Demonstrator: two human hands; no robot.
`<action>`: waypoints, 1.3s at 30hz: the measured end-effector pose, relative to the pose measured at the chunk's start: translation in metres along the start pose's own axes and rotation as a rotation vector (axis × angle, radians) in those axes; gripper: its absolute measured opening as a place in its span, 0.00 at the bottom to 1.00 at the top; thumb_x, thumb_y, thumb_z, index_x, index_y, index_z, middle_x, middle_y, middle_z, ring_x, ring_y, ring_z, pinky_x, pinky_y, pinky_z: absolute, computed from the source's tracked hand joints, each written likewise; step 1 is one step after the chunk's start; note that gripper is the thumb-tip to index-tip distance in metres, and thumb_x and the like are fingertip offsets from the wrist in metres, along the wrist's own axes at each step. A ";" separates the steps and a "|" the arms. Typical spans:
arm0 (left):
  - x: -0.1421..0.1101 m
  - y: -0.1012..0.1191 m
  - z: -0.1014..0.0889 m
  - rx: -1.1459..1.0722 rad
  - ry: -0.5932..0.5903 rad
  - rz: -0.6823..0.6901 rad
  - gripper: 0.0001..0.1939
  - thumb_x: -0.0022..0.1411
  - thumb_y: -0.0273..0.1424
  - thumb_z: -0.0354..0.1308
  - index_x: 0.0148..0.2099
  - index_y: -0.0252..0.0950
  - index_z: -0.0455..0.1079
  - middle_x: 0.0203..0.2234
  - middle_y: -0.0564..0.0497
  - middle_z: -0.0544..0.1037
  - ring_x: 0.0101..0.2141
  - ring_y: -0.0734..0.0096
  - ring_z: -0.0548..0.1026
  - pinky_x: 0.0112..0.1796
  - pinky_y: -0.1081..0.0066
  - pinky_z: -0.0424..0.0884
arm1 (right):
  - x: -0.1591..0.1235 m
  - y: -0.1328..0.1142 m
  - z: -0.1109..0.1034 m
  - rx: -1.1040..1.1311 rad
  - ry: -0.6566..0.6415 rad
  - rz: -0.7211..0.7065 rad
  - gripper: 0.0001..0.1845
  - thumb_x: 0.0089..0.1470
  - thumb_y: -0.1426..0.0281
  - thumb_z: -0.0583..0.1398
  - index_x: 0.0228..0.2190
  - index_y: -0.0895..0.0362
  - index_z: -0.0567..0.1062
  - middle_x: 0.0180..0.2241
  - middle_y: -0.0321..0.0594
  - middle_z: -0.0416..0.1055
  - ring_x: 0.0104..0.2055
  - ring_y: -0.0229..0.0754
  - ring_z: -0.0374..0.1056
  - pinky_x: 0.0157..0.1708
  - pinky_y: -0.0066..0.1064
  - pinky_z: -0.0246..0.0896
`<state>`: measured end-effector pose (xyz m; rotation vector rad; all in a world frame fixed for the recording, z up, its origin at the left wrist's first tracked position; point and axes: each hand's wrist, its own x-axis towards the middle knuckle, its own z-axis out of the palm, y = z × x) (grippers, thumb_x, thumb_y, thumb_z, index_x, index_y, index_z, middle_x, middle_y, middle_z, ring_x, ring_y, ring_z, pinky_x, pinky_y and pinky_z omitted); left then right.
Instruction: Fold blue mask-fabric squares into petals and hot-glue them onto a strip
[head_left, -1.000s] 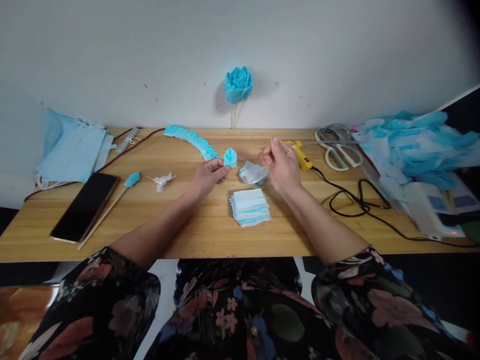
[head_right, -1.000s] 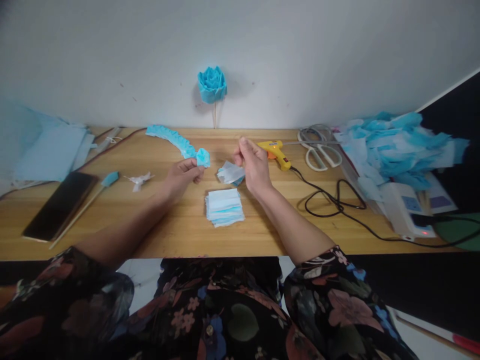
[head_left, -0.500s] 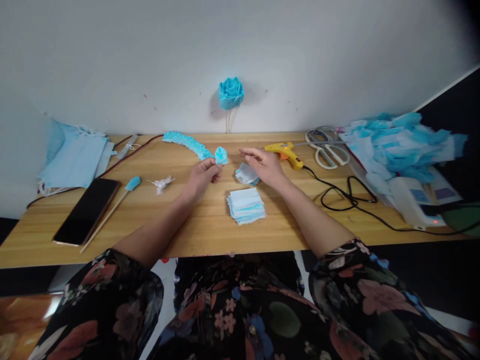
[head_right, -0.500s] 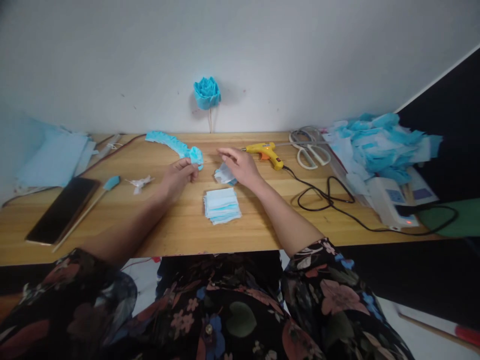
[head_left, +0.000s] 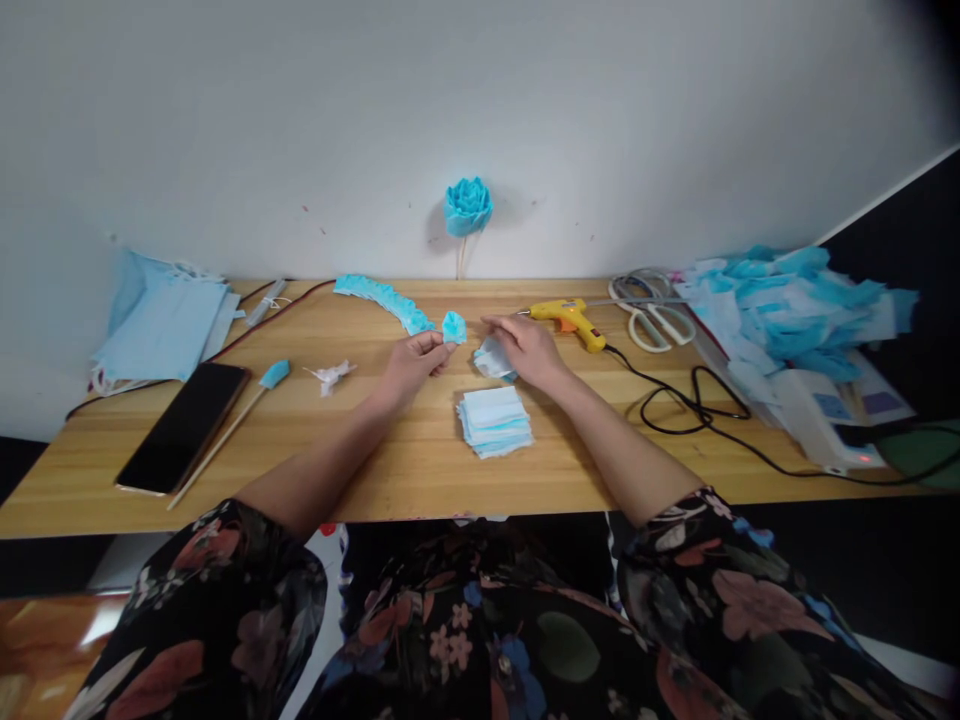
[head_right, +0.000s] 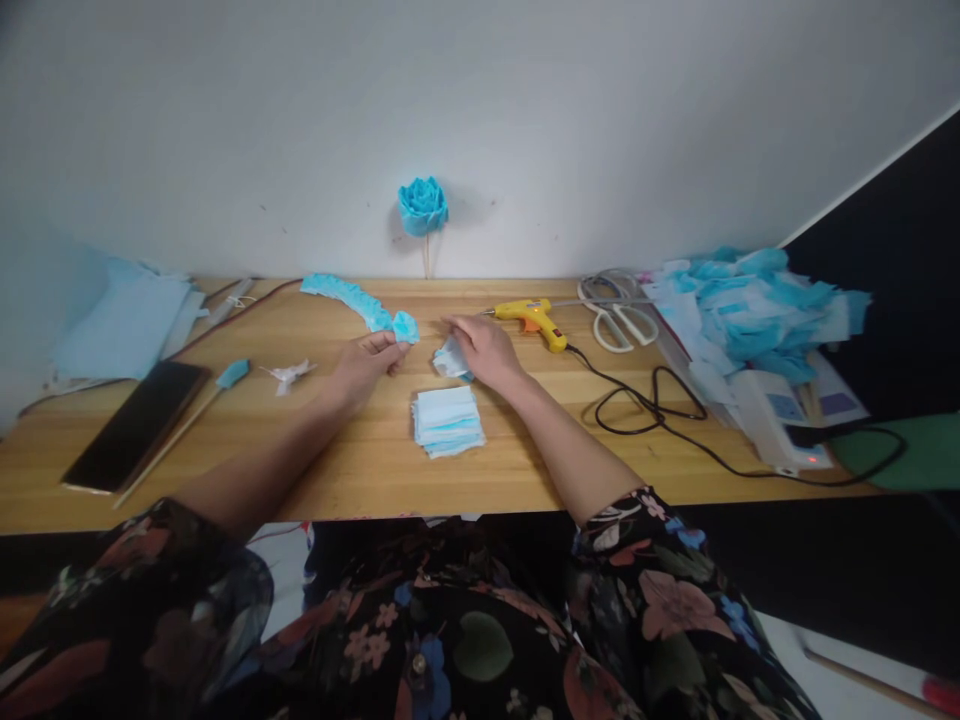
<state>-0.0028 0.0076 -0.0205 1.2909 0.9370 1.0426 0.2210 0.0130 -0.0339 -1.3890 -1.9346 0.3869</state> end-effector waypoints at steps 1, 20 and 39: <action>0.000 0.000 0.000 0.001 -0.001 0.000 0.18 0.51 0.43 0.68 0.25 0.36 0.67 0.18 0.57 0.67 0.22 0.79 0.61 0.27 0.73 0.58 | -0.001 -0.001 0.000 0.000 -0.016 0.016 0.20 0.63 0.71 0.54 0.49 0.56 0.82 0.47 0.47 0.83 0.50 0.52 0.77 0.53 0.45 0.68; -0.002 0.002 0.001 0.035 0.023 -0.033 0.21 0.53 0.46 0.68 0.24 0.37 0.66 0.18 0.57 0.67 0.22 0.78 0.62 0.27 0.72 0.60 | -0.006 -0.031 -0.019 0.348 0.296 0.137 0.13 0.59 0.69 0.53 0.34 0.52 0.78 0.22 0.32 0.66 0.26 0.40 0.63 0.30 0.33 0.58; -0.002 -0.001 -0.004 0.030 0.051 -0.045 0.17 0.54 0.41 0.68 0.25 0.36 0.68 0.18 0.56 0.69 0.22 0.78 0.64 0.28 0.74 0.62 | -0.005 -0.035 -0.028 0.323 0.384 0.160 0.19 0.63 0.65 0.57 0.55 0.51 0.74 0.23 0.31 0.63 0.25 0.40 0.60 0.30 0.35 0.64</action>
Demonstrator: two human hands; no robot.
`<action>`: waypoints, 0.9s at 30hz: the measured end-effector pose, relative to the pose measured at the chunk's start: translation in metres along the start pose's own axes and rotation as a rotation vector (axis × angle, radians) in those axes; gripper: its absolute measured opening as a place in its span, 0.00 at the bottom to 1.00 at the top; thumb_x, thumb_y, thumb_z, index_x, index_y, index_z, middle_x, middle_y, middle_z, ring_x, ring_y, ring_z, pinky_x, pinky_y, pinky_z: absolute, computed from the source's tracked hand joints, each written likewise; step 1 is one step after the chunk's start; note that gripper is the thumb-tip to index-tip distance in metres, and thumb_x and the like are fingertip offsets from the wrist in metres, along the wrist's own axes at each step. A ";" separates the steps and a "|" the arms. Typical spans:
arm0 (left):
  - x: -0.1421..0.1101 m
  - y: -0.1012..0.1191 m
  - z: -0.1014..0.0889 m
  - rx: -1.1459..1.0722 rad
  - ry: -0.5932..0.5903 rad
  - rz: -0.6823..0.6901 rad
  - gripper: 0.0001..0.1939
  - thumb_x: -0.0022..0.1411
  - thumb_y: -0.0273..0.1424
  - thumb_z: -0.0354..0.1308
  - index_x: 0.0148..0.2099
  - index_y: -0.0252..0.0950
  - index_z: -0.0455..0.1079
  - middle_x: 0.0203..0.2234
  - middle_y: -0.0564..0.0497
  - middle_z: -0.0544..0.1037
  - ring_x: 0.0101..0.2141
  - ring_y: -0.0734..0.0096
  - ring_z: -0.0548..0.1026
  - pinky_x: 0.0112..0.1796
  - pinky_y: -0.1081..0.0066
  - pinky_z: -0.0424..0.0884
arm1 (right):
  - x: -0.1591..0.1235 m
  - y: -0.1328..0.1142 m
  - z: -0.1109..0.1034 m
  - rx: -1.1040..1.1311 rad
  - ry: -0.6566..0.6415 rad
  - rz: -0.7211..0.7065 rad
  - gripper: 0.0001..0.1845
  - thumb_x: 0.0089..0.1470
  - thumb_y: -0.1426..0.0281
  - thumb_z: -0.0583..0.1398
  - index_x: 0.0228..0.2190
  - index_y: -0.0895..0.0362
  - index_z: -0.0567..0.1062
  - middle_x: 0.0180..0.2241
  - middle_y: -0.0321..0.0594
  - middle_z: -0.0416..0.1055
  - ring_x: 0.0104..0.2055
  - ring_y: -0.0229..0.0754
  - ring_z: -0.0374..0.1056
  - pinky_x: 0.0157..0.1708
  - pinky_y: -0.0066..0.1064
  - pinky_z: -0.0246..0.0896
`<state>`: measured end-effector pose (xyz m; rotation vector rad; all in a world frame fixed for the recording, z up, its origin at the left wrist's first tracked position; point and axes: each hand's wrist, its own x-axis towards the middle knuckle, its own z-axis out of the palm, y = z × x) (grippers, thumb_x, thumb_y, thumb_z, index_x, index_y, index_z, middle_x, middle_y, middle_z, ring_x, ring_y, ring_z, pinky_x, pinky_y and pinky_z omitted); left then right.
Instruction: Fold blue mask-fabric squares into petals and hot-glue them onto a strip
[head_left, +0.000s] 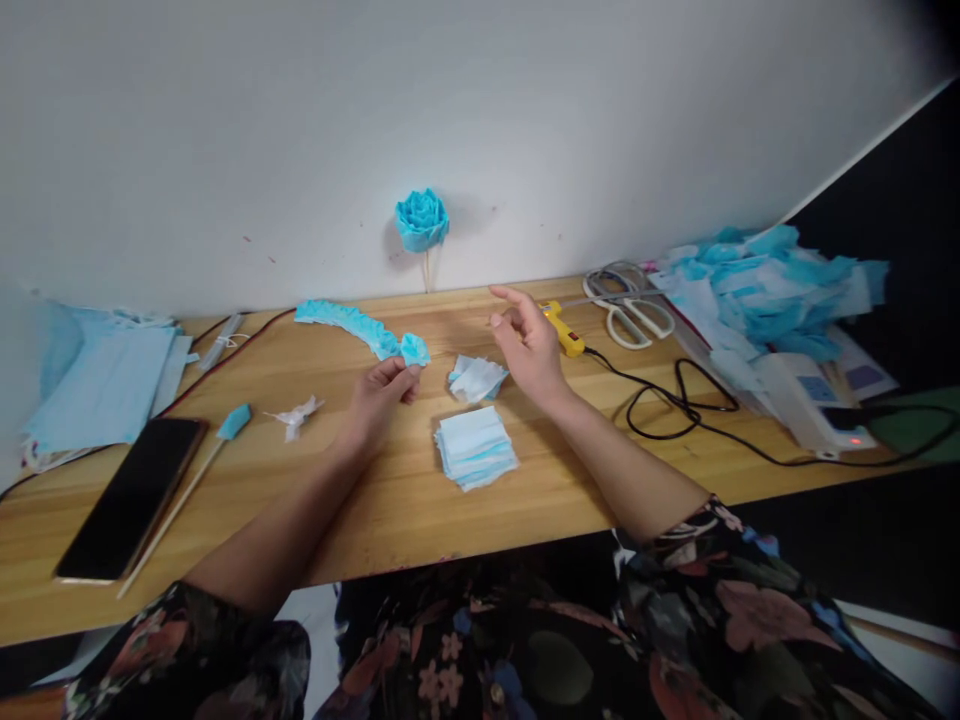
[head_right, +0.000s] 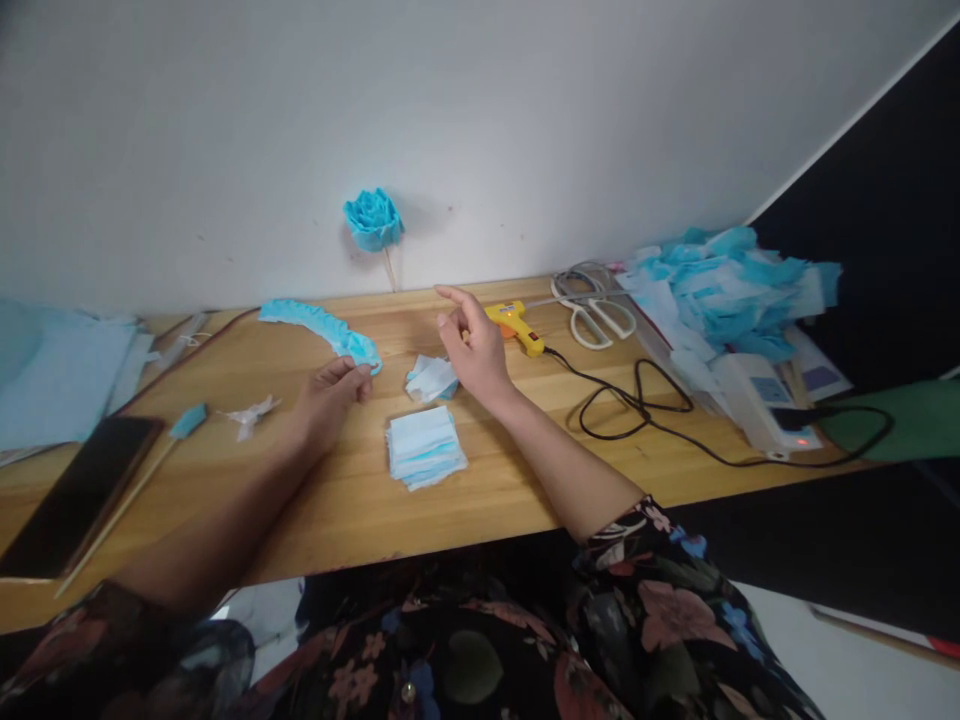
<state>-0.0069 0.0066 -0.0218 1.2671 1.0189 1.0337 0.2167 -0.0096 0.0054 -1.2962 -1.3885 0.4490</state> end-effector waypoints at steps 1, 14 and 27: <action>0.000 0.001 0.000 0.002 -0.003 -0.001 0.17 0.54 0.41 0.68 0.25 0.36 0.68 0.18 0.56 0.69 0.22 0.78 0.64 0.27 0.74 0.61 | 0.000 0.000 -0.001 -0.019 -0.004 -0.012 0.21 0.64 0.66 0.57 0.57 0.51 0.73 0.25 0.32 0.67 0.26 0.41 0.62 0.32 0.36 0.66; -0.004 0.002 0.007 0.130 -0.116 0.051 0.17 0.53 0.44 0.67 0.27 0.35 0.70 0.19 0.58 0.66 0.23 0.79 0.61 0.27 0.74 0.56 | -0.006 -0.002 0.006 -0.027 -0.376 -0.266 0.22 0.65 0.64 0.58 0.58 0.50 0.74 0.54 0.43 0.79 0.57 0.50 0.72 0.60 0.49 0.64; -0.007 0.006 0.006 0.124 -0.074 0.105 0.14 0.55 0.42 0.68 0.31 0.35 0.75 0.20 0.57 0.69 0.23 0.78 0.63 0.28 0.74 0.59 | -0.013 -0.009 0.013 0.043 -0.371 -0.103 0.16 0.58 0.67 0.61 0.48 0.51 0.82 0.41 0.39 0.81 0.44 0.45 0.74 0.50 0.40 0.69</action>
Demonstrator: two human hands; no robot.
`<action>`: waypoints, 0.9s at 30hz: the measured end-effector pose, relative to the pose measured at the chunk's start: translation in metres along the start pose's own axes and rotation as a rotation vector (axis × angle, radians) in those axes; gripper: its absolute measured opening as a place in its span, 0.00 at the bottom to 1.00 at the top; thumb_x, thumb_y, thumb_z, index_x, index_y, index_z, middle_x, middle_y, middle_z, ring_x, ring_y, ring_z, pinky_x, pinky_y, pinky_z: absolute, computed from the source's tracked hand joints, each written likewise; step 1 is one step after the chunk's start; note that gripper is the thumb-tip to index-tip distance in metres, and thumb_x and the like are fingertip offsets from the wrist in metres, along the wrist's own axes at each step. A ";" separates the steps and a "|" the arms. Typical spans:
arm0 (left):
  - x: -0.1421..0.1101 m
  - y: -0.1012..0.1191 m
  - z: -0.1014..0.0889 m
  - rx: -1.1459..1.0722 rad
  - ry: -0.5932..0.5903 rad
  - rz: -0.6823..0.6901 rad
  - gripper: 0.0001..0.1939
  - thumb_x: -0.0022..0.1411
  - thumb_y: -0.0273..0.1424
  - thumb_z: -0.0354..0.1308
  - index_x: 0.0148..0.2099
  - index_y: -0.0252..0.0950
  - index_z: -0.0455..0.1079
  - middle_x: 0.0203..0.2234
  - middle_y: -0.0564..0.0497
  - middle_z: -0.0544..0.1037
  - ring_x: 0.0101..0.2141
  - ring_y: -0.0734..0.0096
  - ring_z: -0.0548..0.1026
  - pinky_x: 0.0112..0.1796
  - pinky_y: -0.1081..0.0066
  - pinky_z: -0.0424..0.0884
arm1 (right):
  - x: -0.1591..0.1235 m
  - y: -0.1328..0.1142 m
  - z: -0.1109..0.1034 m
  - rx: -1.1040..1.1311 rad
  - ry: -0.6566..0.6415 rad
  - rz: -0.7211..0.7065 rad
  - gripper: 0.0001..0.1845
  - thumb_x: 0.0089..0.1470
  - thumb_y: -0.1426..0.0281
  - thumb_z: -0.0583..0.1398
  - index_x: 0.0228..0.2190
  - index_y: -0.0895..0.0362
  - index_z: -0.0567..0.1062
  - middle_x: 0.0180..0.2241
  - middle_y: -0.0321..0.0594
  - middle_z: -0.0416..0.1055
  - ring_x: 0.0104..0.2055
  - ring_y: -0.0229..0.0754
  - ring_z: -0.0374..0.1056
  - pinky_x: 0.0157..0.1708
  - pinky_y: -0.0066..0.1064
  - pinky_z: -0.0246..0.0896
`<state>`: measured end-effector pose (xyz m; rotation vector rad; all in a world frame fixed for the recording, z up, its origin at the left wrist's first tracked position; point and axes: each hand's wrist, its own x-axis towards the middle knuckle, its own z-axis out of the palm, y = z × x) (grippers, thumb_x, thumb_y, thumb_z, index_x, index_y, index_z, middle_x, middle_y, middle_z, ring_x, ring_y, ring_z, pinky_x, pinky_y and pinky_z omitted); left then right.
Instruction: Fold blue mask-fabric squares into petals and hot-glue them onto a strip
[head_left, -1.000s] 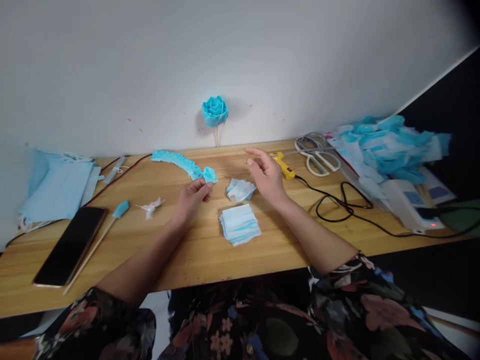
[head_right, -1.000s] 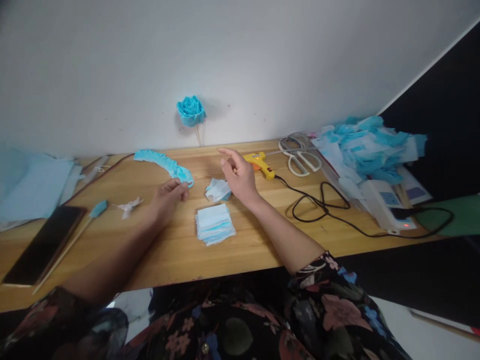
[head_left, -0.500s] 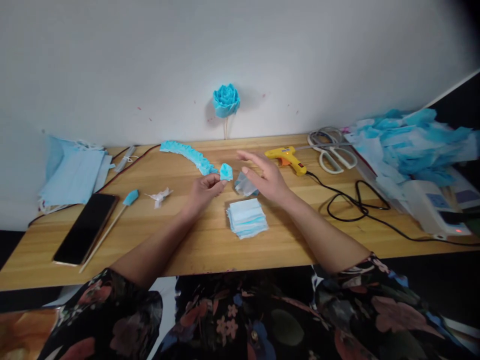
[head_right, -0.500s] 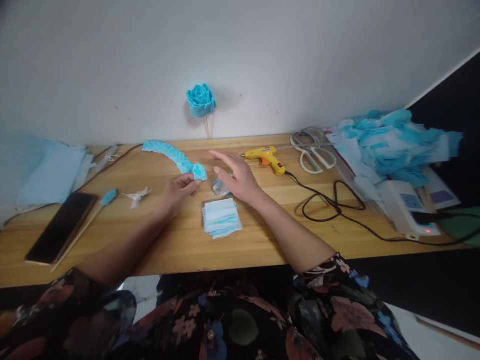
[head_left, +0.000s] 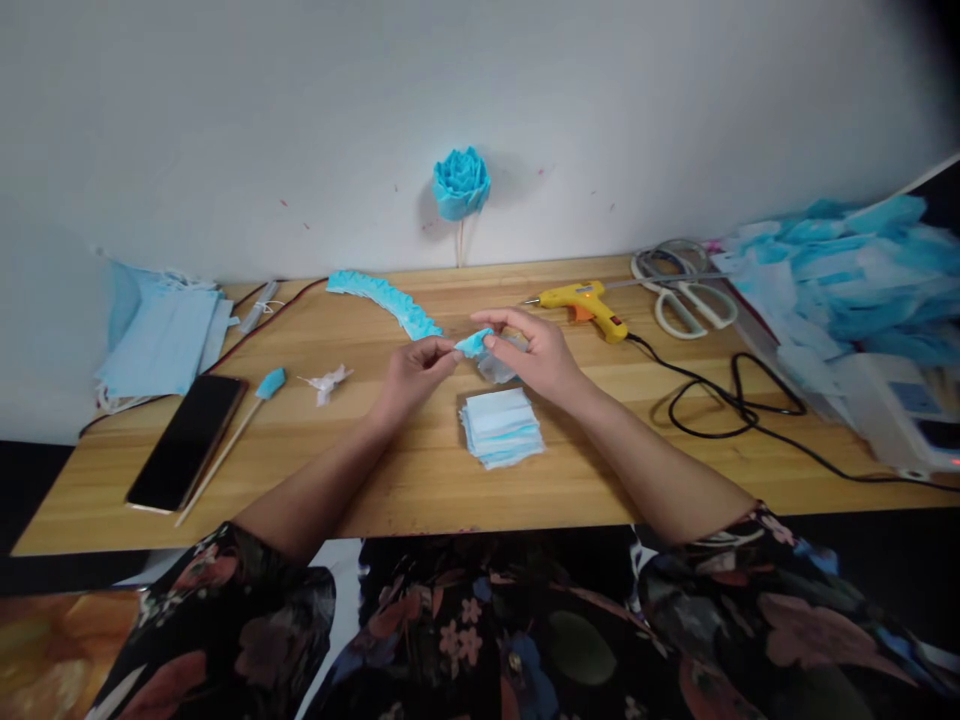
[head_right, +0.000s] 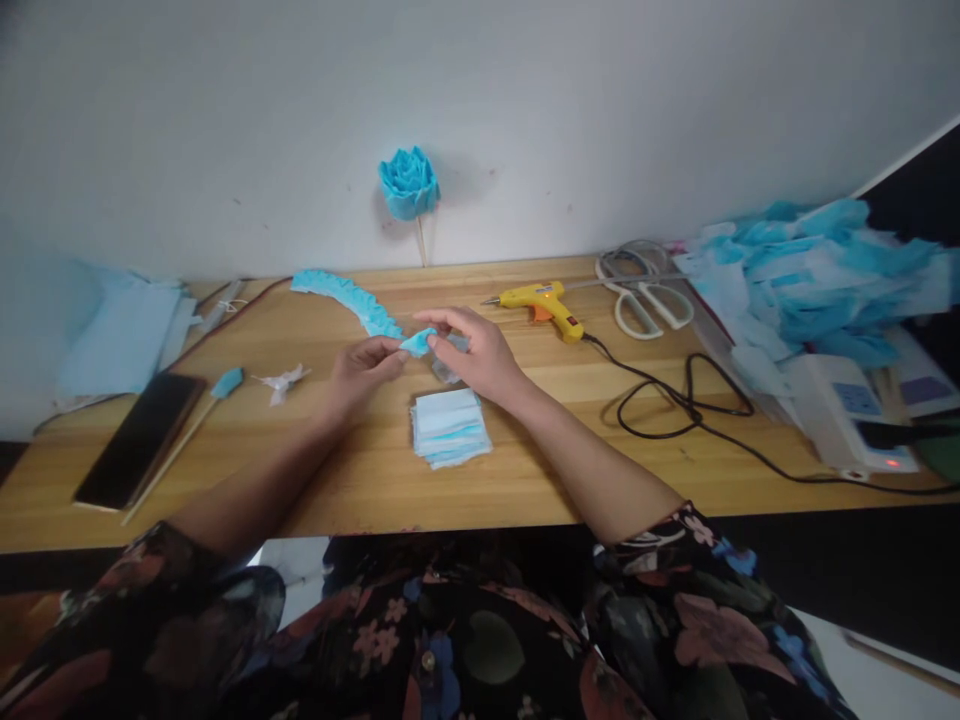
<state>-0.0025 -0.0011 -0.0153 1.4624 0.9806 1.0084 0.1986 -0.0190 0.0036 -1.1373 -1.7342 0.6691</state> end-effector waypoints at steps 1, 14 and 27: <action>0.001 0.001 0.000 -0.042 0.020 -0.009 0.15 0.54 0.43 0.69 0.32 0.35 0.75 0.19 0.57 0.69 0.23 0.78 0.63 0.27 0.74 0.59 | 0.000 0.001 0.000 0.010 0.001 0.015 0.16 0.58 0.67 0.61 0.47 0.52 0.82 0.41 0.39 0.81 0.44 0.45 0.74 0.50 0.40 0.69; 0.001 0.003 0.000 -0.045 -0.086 -0.066 0.19 0.52 0.46 0.70 0.29 0.36 0.71 0.21 0.56 0.68 0.24 0.78 0.61 0.27 0.74 0.58 | -0.001 0.007 0.007 0.193 0.031 0.148 0.17 0.58 0.63 0.62 0.46 0.55 0.82 0.34 0.38 0.77 0.37 0.41 0.71 0.42 0.36 0.68; -0.001 0.006 0.002 -0.082 -0.014 -0.071 0.18 0.52 0.42 0.69 0.25 0.36 0.68 0.18 0.57 0.66 0.22 0.79 0.61 0.27 0.73 0.57 | -0.002 0.002 0.005 0.178 -0.063 0.152 0.20 0.60 0.59 0.62 0.51 0.52 0.80 0.39 0.38 0.79 0.40 0.42 0.73 0.42 0.36 0.69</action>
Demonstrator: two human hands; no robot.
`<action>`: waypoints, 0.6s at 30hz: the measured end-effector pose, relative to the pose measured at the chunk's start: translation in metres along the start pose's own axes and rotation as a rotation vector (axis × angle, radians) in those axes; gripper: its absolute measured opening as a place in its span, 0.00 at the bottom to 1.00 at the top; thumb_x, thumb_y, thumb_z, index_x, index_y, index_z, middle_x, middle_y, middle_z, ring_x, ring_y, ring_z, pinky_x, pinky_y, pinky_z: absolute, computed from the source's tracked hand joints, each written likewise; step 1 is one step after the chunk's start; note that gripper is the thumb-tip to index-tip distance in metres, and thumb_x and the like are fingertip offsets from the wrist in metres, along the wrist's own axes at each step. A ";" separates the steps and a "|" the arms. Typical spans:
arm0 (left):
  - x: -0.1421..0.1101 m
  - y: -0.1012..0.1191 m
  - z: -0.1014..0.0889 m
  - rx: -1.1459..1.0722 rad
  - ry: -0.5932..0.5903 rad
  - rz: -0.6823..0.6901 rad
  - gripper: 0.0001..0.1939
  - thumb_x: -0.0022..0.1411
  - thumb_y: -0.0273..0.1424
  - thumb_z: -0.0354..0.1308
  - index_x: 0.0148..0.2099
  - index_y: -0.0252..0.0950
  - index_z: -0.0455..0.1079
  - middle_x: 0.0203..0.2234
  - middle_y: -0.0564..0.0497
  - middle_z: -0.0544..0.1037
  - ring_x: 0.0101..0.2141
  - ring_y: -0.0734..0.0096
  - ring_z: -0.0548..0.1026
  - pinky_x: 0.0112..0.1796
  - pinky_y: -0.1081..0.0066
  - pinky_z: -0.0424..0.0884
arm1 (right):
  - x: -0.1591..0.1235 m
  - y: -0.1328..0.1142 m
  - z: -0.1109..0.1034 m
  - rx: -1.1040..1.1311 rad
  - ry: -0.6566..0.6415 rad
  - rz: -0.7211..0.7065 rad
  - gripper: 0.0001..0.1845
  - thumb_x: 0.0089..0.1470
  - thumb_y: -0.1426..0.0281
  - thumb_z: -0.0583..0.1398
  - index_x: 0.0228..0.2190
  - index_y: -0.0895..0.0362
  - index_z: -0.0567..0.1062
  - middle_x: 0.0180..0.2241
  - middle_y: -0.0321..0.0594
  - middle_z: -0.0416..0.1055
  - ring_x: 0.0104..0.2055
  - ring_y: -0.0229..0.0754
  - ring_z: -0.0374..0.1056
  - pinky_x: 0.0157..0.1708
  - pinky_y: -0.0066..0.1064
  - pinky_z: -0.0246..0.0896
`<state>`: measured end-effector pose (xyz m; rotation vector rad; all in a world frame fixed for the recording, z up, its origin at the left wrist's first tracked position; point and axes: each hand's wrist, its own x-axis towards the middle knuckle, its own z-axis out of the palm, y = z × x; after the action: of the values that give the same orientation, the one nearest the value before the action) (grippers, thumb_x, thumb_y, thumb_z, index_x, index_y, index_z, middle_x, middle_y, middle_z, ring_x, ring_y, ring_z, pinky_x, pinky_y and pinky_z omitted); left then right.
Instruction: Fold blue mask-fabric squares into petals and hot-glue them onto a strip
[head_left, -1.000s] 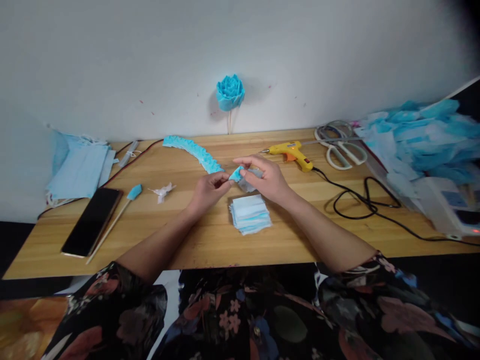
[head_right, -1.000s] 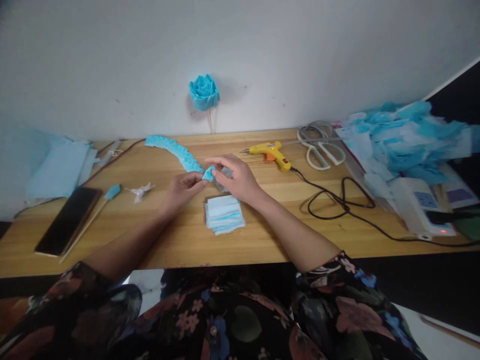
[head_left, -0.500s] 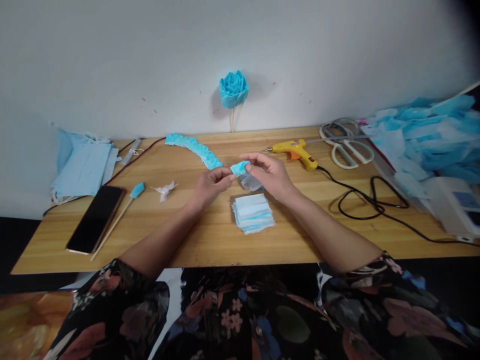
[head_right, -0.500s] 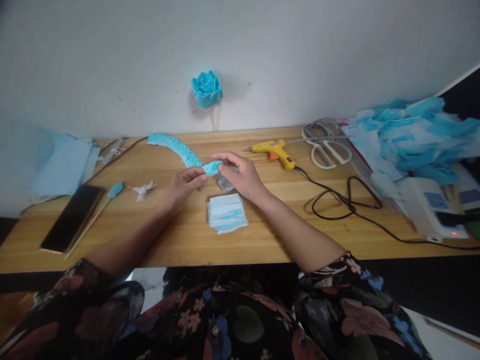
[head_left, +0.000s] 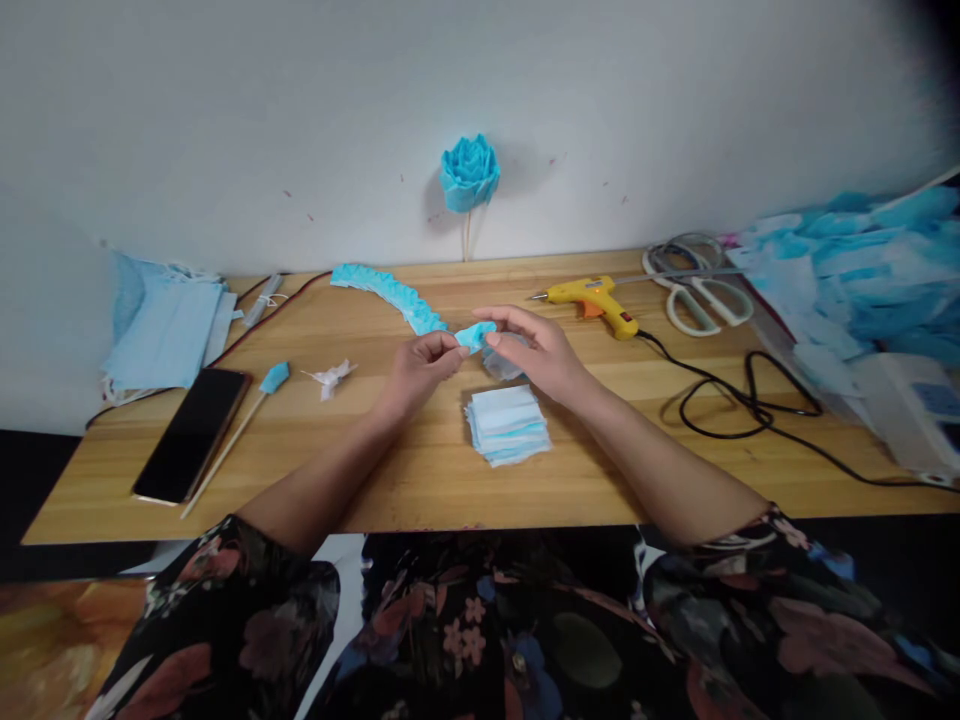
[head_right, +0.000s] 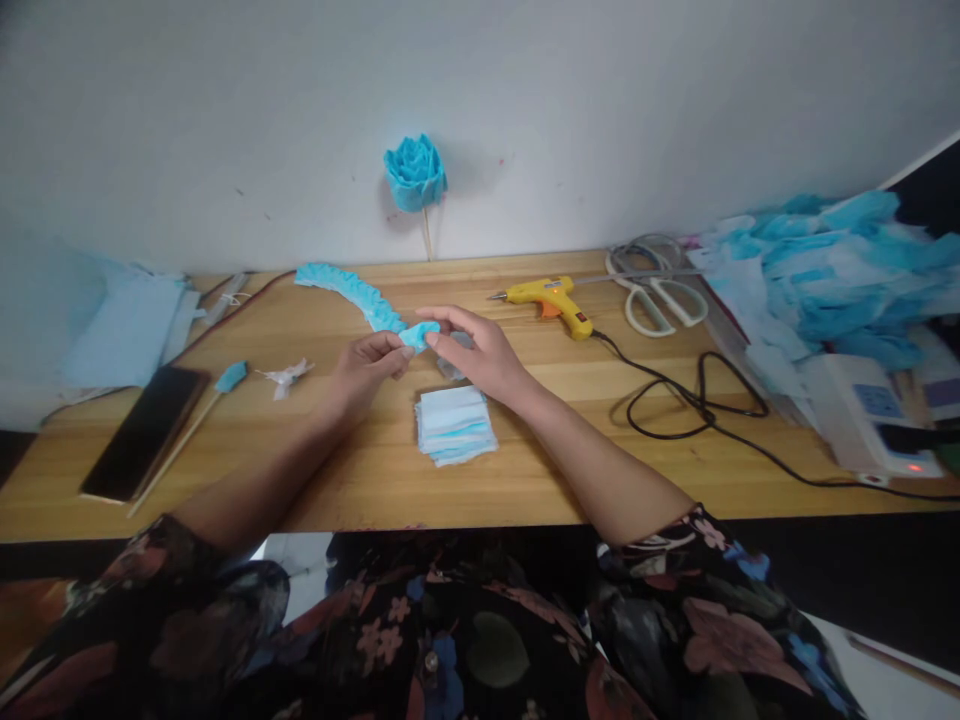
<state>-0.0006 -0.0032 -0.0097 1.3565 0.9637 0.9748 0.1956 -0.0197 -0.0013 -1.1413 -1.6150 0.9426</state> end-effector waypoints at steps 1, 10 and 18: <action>0.000 0.000 0.000 0.002 -0.003 0.002 0.18 0.52 0.42 0.70 0.26 0.36 0.68 0.18 0.57 0.66 0.22 0.79 0.60 0.27 0.73 0.56 | 0.000 -0.001 0.000 -0.033 -0.010 -0.007 0.21 0.59 0.60 0.63 0.52 0.52 0.80 0.41 0.38 0.79 0.41 0.43 0.73 0.44 0.37 0.70; -0.002 0.000 0.001 0.094 -0.019 0.038 0.17 0.54 0.42 0.67 0.26 0.36 0.68 0.20 0.57 0.65 0.23 0.79 0.59 0.27 0.72 0.55 | 0.000 -0.005 0.000 -0.093 -0.062 -0.064 0.22 0.56 0.66 0.62 0.53 0.51 0.78 0.50 0.41 0.81 0.50 0.48 0.75 0.52 0.43 0.70; -0.003 -0.001 0.002 0.112 -0.037 0.054 0.15 0.54 0.41 0.67 0.27 0.36 0.70 0.21 0.57 0.68 0.24 0.78 0.61 0.28 0.72 0.56 | -0.001 -0.006 0.000 -0.114 -0.054 -0.044 0.23 0.53 0.71 0.61 0.52 0.53 0.78 0.46 0.39 0.81 0.43 0.44 0.75 0.45 0.39 0.70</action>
<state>0.0002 -0.0067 -0.0106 1.4955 0.9695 0.9443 0.1939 -0.0220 0.0041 -1.1611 -1.7493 0.8694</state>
